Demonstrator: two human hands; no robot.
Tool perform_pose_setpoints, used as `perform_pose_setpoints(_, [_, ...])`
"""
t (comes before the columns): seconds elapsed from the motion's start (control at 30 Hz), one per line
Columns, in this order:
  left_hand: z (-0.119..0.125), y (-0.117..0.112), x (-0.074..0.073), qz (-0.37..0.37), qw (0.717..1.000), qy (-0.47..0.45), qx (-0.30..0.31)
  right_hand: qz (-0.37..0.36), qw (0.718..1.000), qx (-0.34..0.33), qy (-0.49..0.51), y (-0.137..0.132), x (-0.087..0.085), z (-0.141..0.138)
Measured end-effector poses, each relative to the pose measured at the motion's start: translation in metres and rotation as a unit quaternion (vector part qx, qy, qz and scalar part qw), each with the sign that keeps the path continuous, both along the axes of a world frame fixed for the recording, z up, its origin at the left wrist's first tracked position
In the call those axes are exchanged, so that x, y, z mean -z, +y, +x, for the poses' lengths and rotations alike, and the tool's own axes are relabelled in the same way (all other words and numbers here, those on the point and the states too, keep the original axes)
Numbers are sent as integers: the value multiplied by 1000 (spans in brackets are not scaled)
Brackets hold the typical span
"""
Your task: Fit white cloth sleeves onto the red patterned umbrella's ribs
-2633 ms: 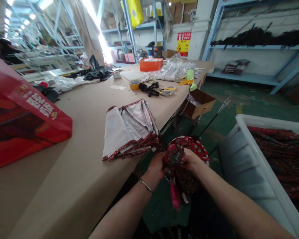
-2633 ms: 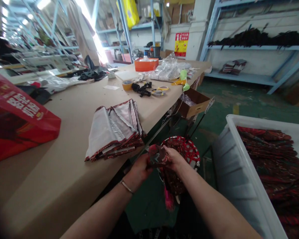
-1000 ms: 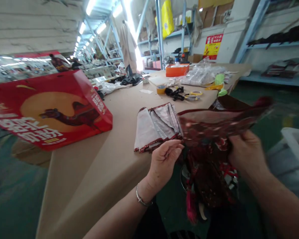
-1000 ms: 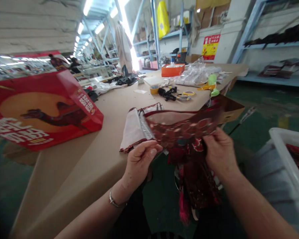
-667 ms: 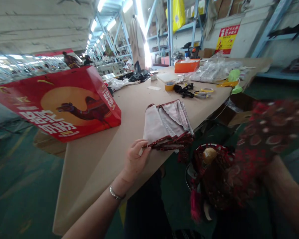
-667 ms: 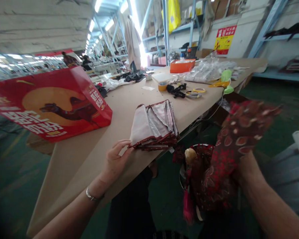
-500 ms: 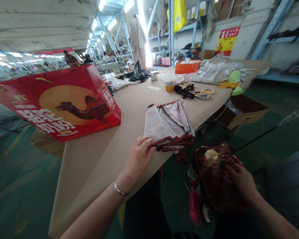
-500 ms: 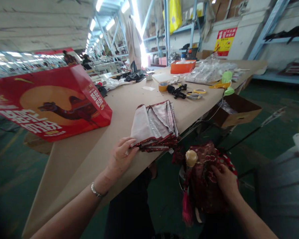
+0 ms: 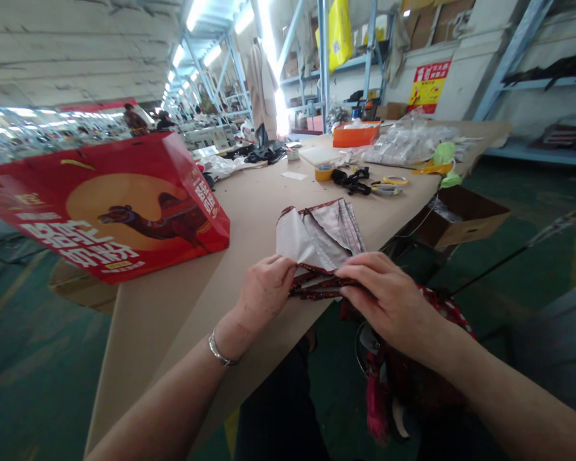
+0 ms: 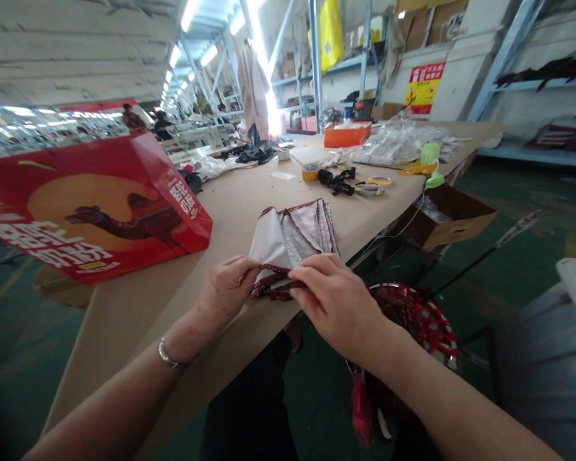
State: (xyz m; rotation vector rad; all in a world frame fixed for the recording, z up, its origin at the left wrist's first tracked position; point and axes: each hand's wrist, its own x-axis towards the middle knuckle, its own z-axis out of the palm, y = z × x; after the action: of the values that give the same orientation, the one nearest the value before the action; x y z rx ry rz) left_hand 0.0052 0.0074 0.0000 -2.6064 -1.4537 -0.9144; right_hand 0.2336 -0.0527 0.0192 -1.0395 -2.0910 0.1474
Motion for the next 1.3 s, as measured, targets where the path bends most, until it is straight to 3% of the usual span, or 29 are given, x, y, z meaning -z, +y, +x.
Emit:
perform_pose_setpoints(0.13, [-1, 4, -5, -3, 999, -29, 19, -22, 991, 12, -134, 50, -1, -48])
perform_pose_setpoints(0.23, [-6, 5, -9, -27, 998, -24, 53, -15, 977, 6, -214, 70, 7, -61])
perform_pose_setpoints(0.33, [-11, 4, -15, -36, 997, -11, 60, -21, 962, 9, -271, 78, 11, -58])
perform_pose_setpoints(0.5, [-14, 6, -23, -34, 999, 23, 36, -42, 946, 93, -308, 85, 7, -41])
perform_pose_setpoints(0.73, [-14, 9, -19, 13, 987, 132, -93, 16, 959, 181, -218, 76, -23, -37])
perform_pose_setpoints(0.8, [-14, 11, -17, -16, 991, 69, -116, 22, 959, 209, -192, 73, -28, -38])
perform_pose_setpoints(0.87, [-12, 10, -18, -53, 987, -94, -119, -9, 955, 226, -189, 70, -27, -38])
perform_pose_setpoints(0.93, [-7, 4, -24, -75, 941, -320, -84, -53, 958, 213, -185, 63, -19, -38])
perform_pose_setpoints(1.0, [0, -10, -32, -96, 845, -526, -21, -80, 970, 168, -158, 49, -6, -38])
perform_pose_setpoints(1.07, [7, -30, -38, -148, 744, -650, 30, -100, 985, 110, -88, 28, 11, -38])
perform_pose_setpoints(1.13, [14, -51, -35, -240, 677, -695, 45, -156, 986, 36, 48, 4, 29, -36])
perform_pose_setpoints(1.17, [18, -61, -29, -293, 658, -693, 42, -203, 967, 2, 153, -7, 37, -34])
perform_pose_setpoints(1.2, [22, -71, -21, -346, 649, -676, 36, -257, 926, -25, 276, -18, 45, -32])
perform_pose_setpoints(1.23, [26, -81, -12, -399, 650, -645, 34, -313, 858, -44, 404, -29, 52, -28])
perform_pose_setpoints(1.3, [37, -98, 8, -510, 659, -551, 52, -412, 677, -52, 608, -50, 64, -20])
